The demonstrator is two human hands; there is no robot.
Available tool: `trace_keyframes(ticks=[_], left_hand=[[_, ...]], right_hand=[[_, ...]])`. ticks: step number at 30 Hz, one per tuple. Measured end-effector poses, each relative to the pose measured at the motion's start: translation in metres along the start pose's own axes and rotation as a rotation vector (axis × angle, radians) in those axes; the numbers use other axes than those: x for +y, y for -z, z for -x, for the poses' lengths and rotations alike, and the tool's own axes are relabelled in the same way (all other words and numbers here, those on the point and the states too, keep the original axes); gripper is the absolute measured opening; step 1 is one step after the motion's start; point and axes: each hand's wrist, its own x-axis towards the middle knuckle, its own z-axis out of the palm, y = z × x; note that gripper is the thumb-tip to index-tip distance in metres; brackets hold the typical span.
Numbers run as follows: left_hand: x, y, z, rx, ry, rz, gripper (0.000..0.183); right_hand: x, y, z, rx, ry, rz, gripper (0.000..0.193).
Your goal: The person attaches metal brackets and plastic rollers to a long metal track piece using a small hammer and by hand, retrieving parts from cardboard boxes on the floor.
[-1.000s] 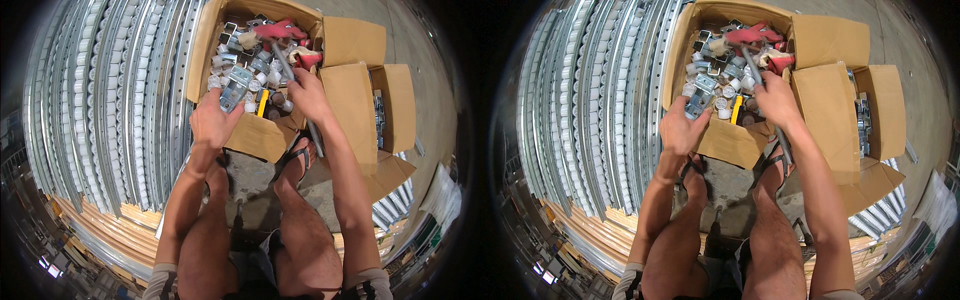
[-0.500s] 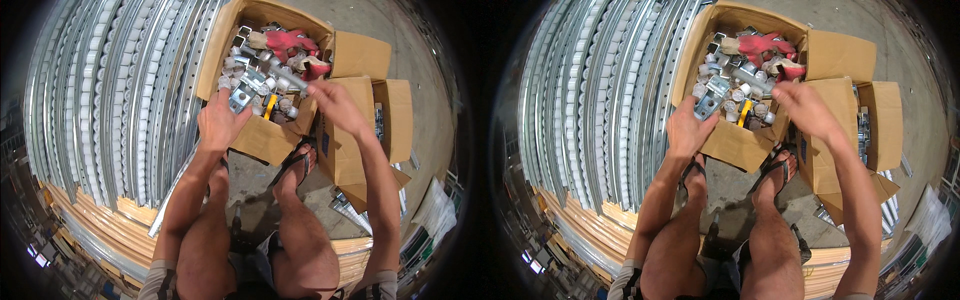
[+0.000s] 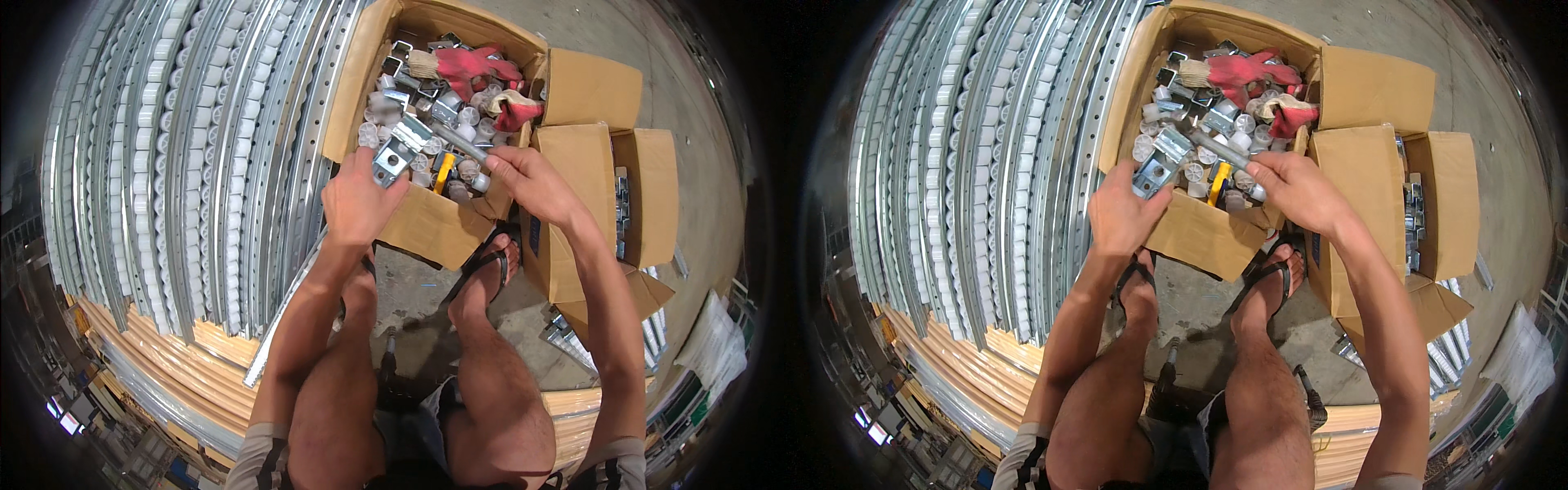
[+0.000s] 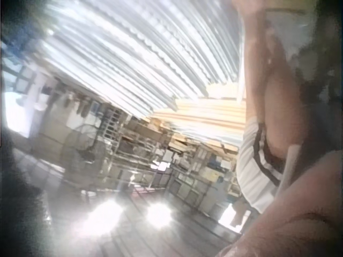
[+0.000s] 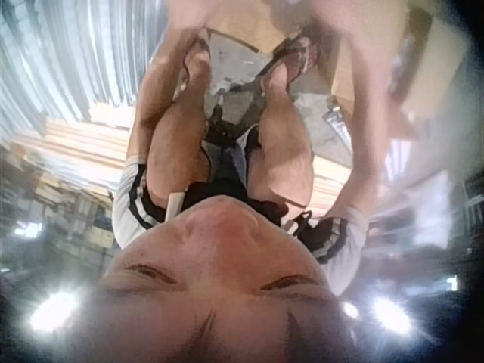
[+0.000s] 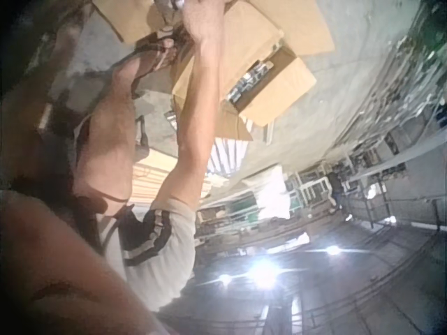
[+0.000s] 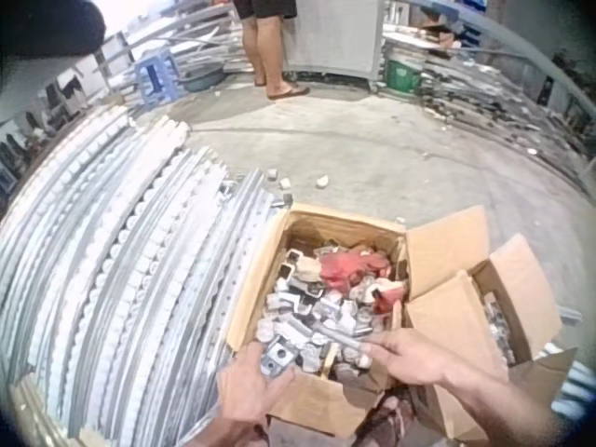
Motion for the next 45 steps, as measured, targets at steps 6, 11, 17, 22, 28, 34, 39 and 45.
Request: trace_keyframes(ticks=[6, 11, 17, 22, 28, 34, 39, 45], left_hand=[[-0.002, -0.002, 0.003, -0.008, 0.0, -0.006, 0.05], [-0.004, -0.001, 0.002, 0.01, -0.012, -0.018, 0.051], [-0.001, -0.003, 0.005, 0.009, -0.018, 0.017, 0.052], [-0.006, -0.005, 0.003, 0.051, -0.04, 0.027, 0.052], [0.0, -0.002, 0.006, 0.009, -0.002, 0.033, 0.054], [-0.004, -0.007, 0.007, 0.052, -0.016, 0.016, 0.054], [0.001, -0.009, 0.008, 0.039, -0.002, 0.01, 0.055], [0.001, -0.009, 0.006, 0.013, -0.003, 0.035, 0.055]], right_hand=[[-0.008, 0.0, -0.003, -0.004, -0.164, -0.135, 0.035], [-0.007, -0.009, 0.001, 0.087, -0.053, -0.037, 0.035], [-0.013, 0.001, -0.006, 0.052, -0.137, -0.158, 0.034], [0.001, -0.004, -0.003, 0.195, -0.06, 0.025, 0.035], [-0.007, 0.005, -0.004, 0.244, -0.153, -0.036, 0.032], [-0.017, -0.009, 0.011, 0.086, 0.041, 0.178, 0.032], [-0.016, -0.01, 0.012, 0.123, 0.005, 0.193, 0.033], [0.001, -0.005, 0.005, 0.157, -0.118, 0.034, 0.032]])
